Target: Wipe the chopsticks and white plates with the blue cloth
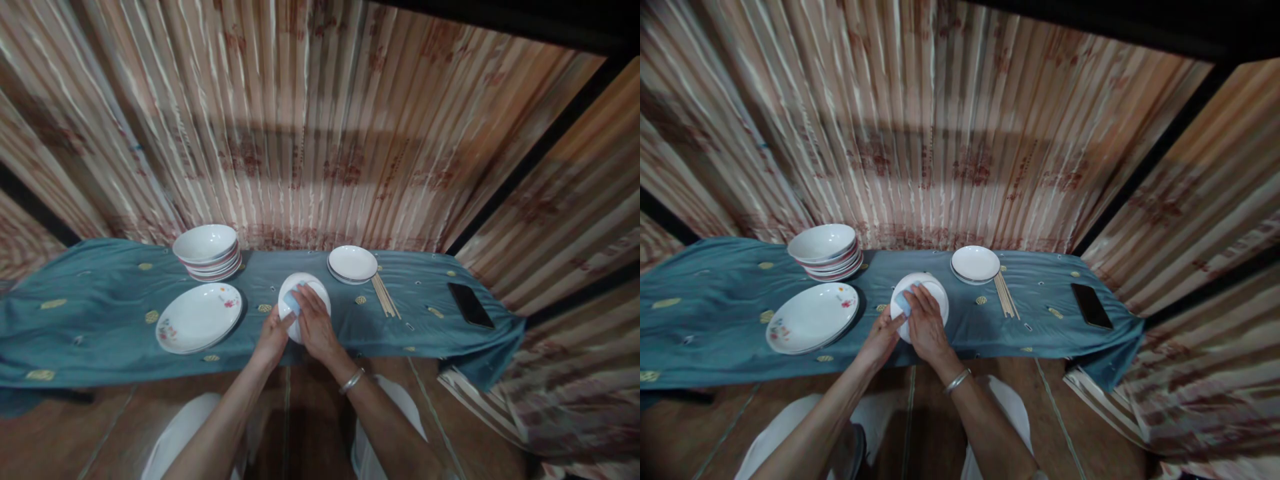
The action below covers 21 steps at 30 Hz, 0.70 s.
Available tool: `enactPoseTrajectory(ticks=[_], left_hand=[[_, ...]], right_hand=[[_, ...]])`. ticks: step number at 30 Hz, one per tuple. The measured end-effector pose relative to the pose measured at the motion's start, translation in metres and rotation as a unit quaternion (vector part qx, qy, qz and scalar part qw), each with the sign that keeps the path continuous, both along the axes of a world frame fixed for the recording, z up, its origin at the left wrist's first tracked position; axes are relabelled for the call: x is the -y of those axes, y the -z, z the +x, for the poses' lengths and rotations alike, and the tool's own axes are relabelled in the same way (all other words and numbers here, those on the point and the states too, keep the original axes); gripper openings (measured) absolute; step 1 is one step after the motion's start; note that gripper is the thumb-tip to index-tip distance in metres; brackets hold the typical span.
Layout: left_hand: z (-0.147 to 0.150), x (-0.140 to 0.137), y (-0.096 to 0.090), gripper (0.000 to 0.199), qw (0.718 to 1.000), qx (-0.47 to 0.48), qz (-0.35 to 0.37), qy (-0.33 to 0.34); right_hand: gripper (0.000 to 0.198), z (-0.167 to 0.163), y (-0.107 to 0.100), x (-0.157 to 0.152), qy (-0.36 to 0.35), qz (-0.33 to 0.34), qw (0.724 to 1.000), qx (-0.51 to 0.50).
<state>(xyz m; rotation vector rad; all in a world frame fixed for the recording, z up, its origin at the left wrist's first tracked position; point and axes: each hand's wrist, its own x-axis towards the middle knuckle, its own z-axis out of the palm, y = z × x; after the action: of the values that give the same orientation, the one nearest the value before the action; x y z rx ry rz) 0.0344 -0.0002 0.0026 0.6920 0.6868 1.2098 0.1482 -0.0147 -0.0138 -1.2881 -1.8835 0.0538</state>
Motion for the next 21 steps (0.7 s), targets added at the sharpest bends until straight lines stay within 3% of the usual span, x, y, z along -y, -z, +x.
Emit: enactPoseTrajectory(ticks=[7, 14, 21], left_hand=[[0.0, 0.003, -0.002, 0.052, 1.0, -0.018, 0.0, 0.014], [-0.002, 0.004, 0.0, 0.058, 0.999, -0.031, 0.002, 0.027], [-0.002, 0.002, 0.004, 0.06, 0.999, -0.032, 0.002, 0.02]], right_hand=[[0.049, 0.007, -0.004, -0.018, 0.035, 0.006, 0.998, -0.042], [0.043, 0.023, 0.01, -0.04, 0.086, -0.004, 0.991, -0.105], [0.04, 0.033, 0.026, -0.041, 0.147, -0.059, 0.979, -0.126]])
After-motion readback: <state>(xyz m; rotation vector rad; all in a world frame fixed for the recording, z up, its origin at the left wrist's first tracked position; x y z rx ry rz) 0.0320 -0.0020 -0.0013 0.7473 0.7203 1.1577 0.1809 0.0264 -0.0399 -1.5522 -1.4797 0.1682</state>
